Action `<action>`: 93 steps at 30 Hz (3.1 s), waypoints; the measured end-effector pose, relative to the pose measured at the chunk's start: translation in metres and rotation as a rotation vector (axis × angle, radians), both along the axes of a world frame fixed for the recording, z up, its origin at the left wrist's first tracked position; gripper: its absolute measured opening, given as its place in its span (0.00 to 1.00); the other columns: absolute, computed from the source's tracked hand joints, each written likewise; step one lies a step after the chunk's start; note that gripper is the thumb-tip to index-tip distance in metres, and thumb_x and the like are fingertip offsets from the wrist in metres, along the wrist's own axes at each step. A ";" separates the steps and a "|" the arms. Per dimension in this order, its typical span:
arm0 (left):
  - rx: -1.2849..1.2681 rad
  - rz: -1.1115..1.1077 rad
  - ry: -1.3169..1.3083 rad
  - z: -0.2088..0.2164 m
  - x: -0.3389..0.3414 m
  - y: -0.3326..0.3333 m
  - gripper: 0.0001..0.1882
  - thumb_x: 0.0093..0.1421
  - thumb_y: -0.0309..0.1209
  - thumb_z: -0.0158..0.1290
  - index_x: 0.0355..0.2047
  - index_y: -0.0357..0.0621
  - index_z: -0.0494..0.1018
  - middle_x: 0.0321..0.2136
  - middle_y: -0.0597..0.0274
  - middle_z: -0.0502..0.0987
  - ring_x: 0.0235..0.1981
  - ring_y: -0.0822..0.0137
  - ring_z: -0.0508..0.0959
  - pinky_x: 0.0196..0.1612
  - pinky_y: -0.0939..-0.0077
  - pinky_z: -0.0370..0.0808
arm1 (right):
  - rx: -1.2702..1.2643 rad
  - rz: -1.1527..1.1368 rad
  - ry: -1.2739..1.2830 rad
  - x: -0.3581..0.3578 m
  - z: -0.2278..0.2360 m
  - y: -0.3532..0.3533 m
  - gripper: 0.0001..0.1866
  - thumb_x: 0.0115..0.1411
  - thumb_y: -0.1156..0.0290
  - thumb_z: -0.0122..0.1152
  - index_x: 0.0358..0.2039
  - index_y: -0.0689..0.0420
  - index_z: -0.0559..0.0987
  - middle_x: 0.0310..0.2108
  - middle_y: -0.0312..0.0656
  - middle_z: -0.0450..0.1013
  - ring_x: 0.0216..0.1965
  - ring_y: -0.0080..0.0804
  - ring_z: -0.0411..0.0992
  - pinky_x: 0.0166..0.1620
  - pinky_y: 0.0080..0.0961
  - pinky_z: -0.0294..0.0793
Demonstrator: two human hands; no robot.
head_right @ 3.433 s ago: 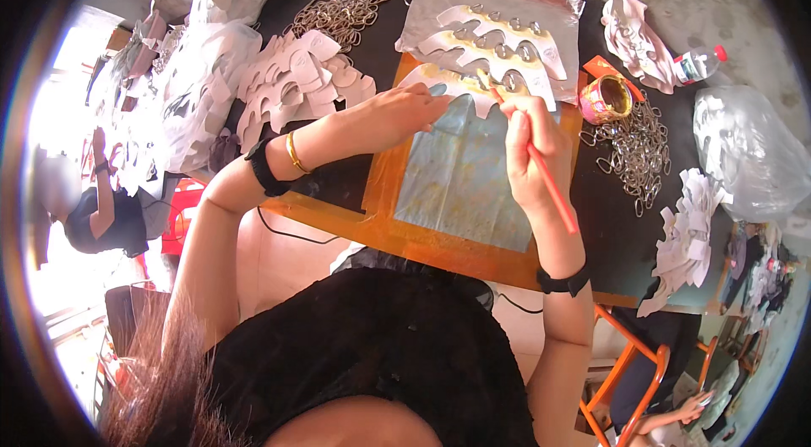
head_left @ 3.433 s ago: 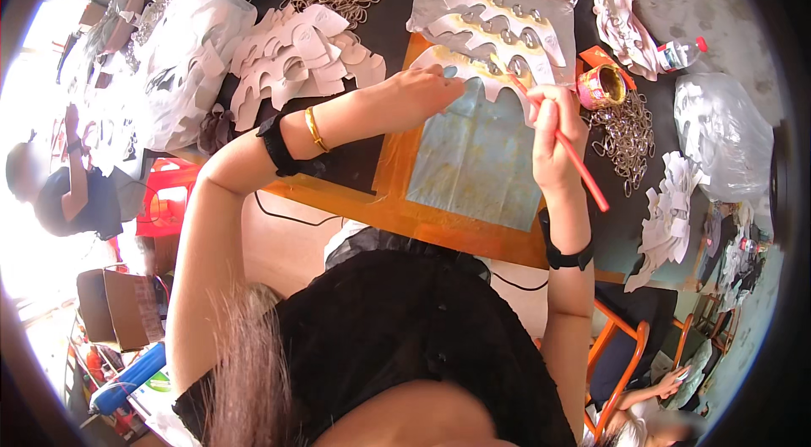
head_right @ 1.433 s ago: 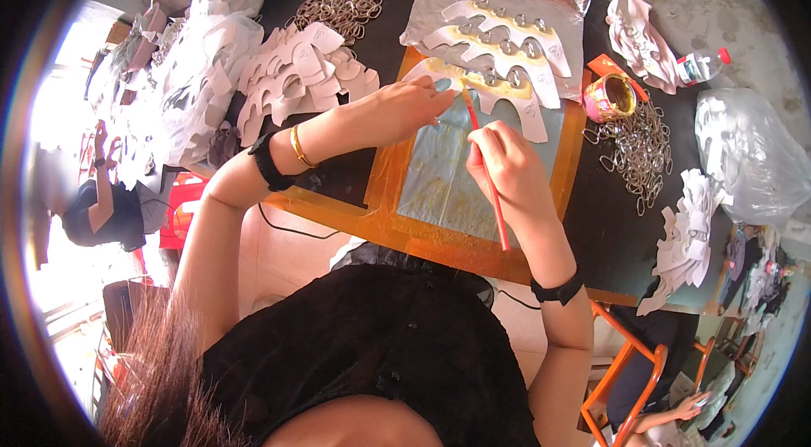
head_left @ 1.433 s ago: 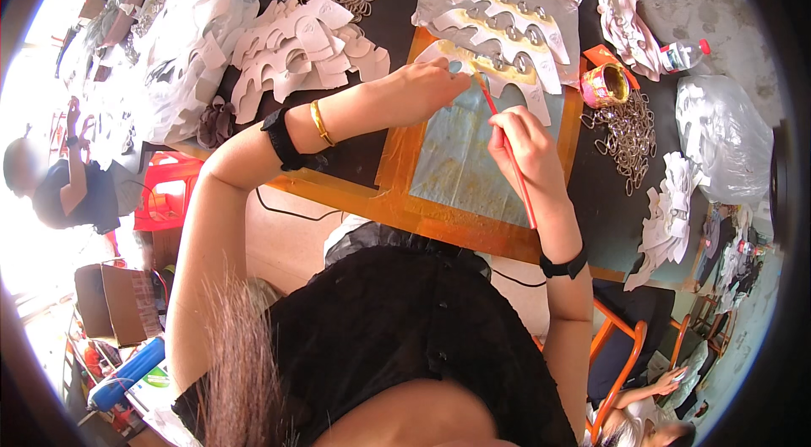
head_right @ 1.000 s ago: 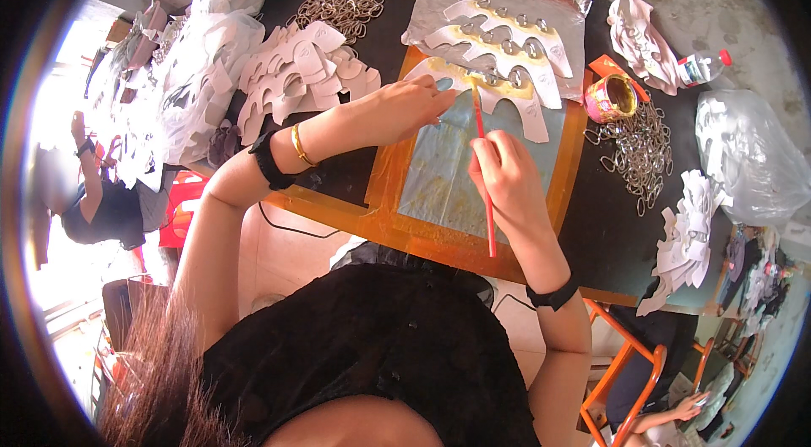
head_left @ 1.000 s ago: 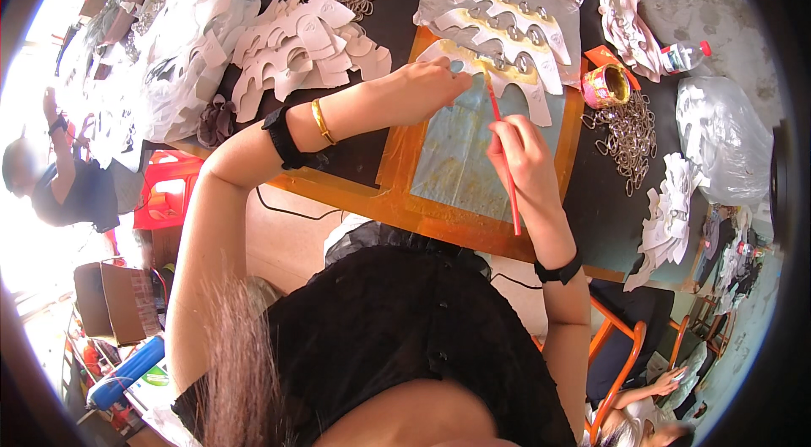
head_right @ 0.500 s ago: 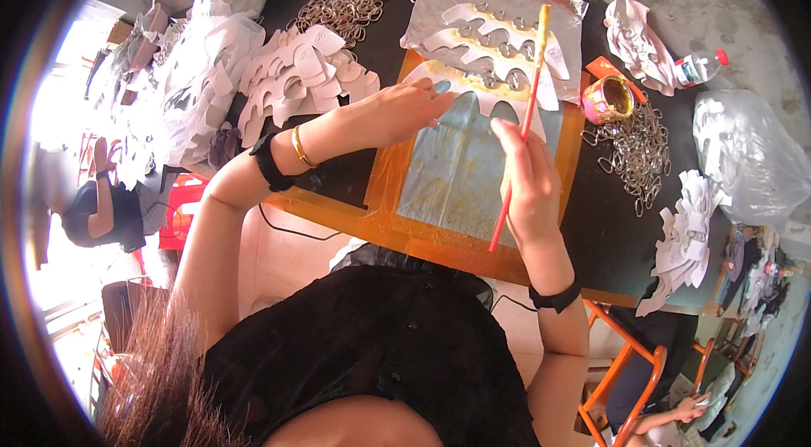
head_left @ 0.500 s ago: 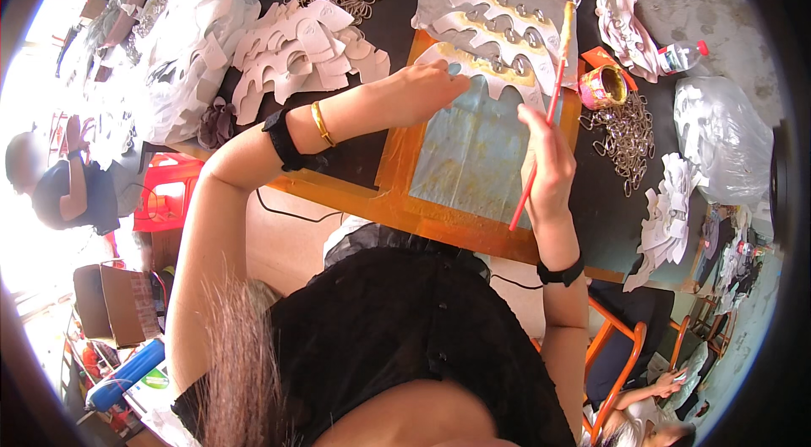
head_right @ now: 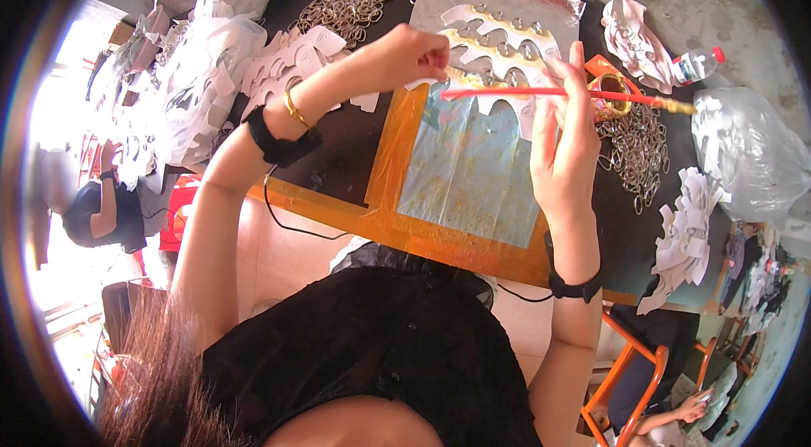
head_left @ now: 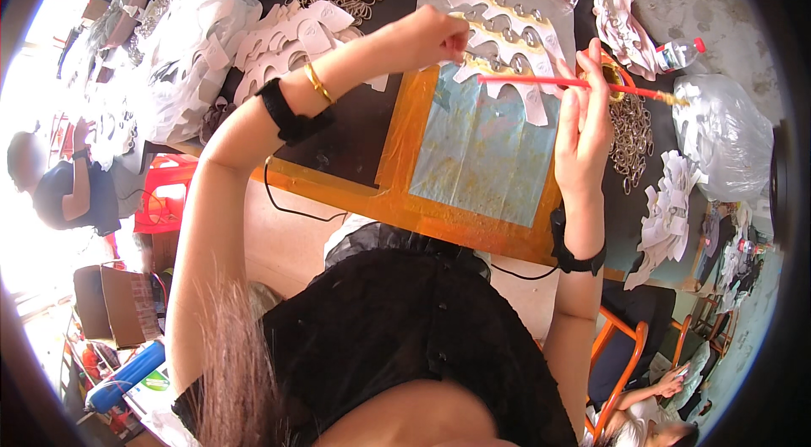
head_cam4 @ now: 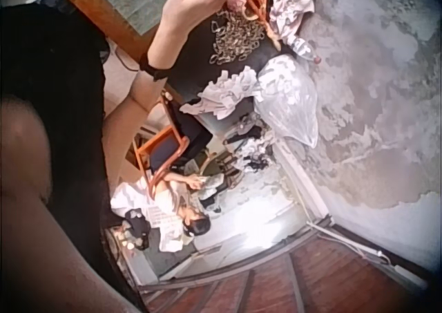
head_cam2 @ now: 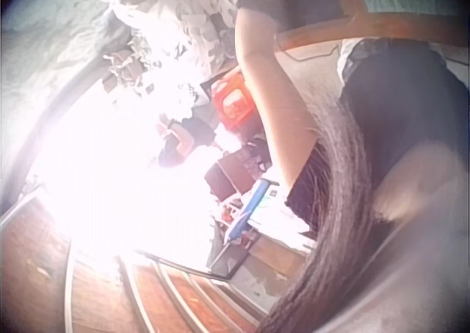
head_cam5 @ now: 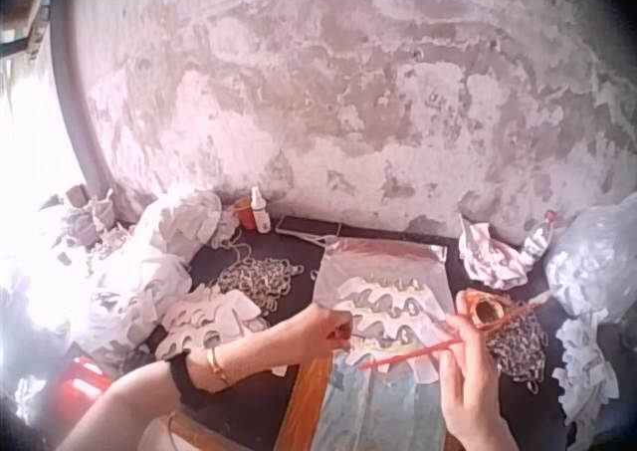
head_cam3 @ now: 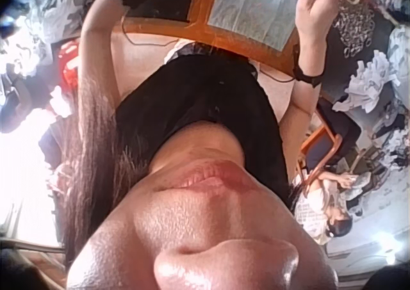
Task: Apply glue with a brush to white shoe component cutouts and stack them.
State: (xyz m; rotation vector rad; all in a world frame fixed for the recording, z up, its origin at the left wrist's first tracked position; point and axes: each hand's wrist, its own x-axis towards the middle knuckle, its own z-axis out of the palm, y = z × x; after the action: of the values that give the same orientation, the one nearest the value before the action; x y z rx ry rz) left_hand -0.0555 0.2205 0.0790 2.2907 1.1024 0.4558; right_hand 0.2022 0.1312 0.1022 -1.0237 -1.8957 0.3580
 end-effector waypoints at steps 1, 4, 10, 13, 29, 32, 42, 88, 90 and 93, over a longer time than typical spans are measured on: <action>-0.006 0.015 -0.036 0.004 0.000 0.007 0.09 0.56 0.29 0.61 0.32 0.38 0.73 0.25 0.56 0.79 0.28 0.65 0.79 0.34 0.70 0.75 | -0.031 -0.023 0.050 0.001 -0.003 0.003 0.20 0.67 0.79 0.42 0.59 0.63 0.65 0.66 0.58 0.56 0.61 0.50 0.67 0.58 0.39 0.71; -0.013 0.050 -0.030 0.003 0.006 0.024 0.09 0.55 0.30 0.63 0.31 0.38 0.75 0.24 0.58 0.78 0.27 0.68 0.78 0.34 0.72 0.74 | -0.011 -0.047 0.104 -0.009 -0.008 0.009 0.15 0.66 0.79 0.49 0.53 0.64 0.73 0.60 0.56 0.67 0.47 0.43 0.78 0.46 0.29 0.80; -0.023 0.057 -0.066 -0.021 0.018 0.046 0.08 0.54 0.29 0.62 0.32 0.39 0.78 0.25 0.57 0.80 0.29 0.67 0.79 0.36 0.72 0.75 | -0.034 -0.067 0.080 -0.028 -0.032 0.024 0.11 0.62 0.81 0.58 0.45 0.61 0.80 0.33 0.46 0.80 0.34 0.31 0.81 0.33 0.25 0.78; -0.060 0.032 -0.032 -0.025 0.025 0.050 0.08 0.54 0.29 0.61 0.32 0.39 0.79 0.26 0.57 0.81 0.29 0.65 0.79 0.36 0.71 0.75 | -0.061 -0.009 0.041 -0.034 -0.042 0.024 0.12 0.61 0.82 0.58 0.44 0.59 0.80 0.32 0.46 0.79 0.32 0.32 0.80 0.33 0.26 0.77; -0.115 -0.068 -0.054 -0.047 0.033 0.059 0.06 0.52 0.25 0.61 0.31 0.36 0.78 0.27 0.57 0.81 0.30 0.67 0.80 0.37 0.72 0.76 | -0.141 0.040 -0.041 -0.034 -0.054 0.024 0.10 0.59 0.87 0.56 0.40 0.64 0.79 0.34 0.46 0.78 0.35 0.33 0.80 0.37 0.25 0.79; -0.087 -0.065 -0.071 -0.051 0.036 0.059 0.06 0.51 0.24 0.61 0.30 0.35 0.78 0.27 0.55 0.80 0.31 0.65 0.80 0.38 0.71 0.76 | -0.160 0.045 -0.028 -0.033 -0.050 0.024 0.10 0.59 0.87 0.56 0.40 0.64 0.79 0.34 0.45 0.78 0.35 0.33 0.80 0.37 0.25 0.80; -0.038 -0.040 -0.071 -0.060 0.039 0.061 0.06 0.50 0.24 0.62 0.29 0.35 0.78 0.27 0.54 0.79 0.31 0.63 0.80 0.38 0.71 0.75 | -0.125 0.041 -0.040 -0.032 -0.051 0.023 0.10 0.58 0.87 0.57 0.39 0.63 0.80 0.34 0.45 0.78 0.33 0.32 0.79 0.34 0.24 0.77; 0.487 0.298 0.225 -0.040 -0.125 0.061 0.08 0.49 0.31 0.56 0.26 0.38 0.75 0.24 0.50 0.77 0.29 0.52 0.79 0.35 0.62 0.76 | -0.048 0.031 -0.038 -0.033 -0.053 0.020 0.10 0.58 0.83 0.58 0.40 0.60 0.80 0.29 0.42 0.75 0.28 0.35 0.76 0.32 0.26 0.73; 0.407 0.382 0.196 -0.021 -0.108 0.056 0.09 0.50 0.31 0.56 0.28 0.38 0.74 0.24 0.51 0.77 0.28 0.52 0.78 0.34 0.63 0.76 | -0.121 0.036 -0.071 -0.031 -0.051 0.019 0.10 0.58 0.85 0.58 0.39 0.63 0.80 0.31 0.44 0.77 0.32 0.32 0.79 0.34 0.24 0.75; 0.259 0.423 0.135 0.003 -0.080 0.046 0.10 0.54 0.31 0.56 0.33 0.38 0.72 0.24 0.54 0.78 0.27 0.56 0.79 0.33 0.68 0.76 | -0.098 0.030 -0.096 -0.033 -0.045 0.017 0.10 0.57 0.86 0.58 0.39 0.63 0.80 0.31 0.44 0.77 0.32 0.33 0.78 0.34 0.25 0.75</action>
State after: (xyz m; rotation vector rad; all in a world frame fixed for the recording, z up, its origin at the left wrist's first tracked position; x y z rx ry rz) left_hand -0.1354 0.2665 0.0823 2.3291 1.6958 0.6442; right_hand 0.1694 0.1482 0.0573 -1.0951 -1.9983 0.4295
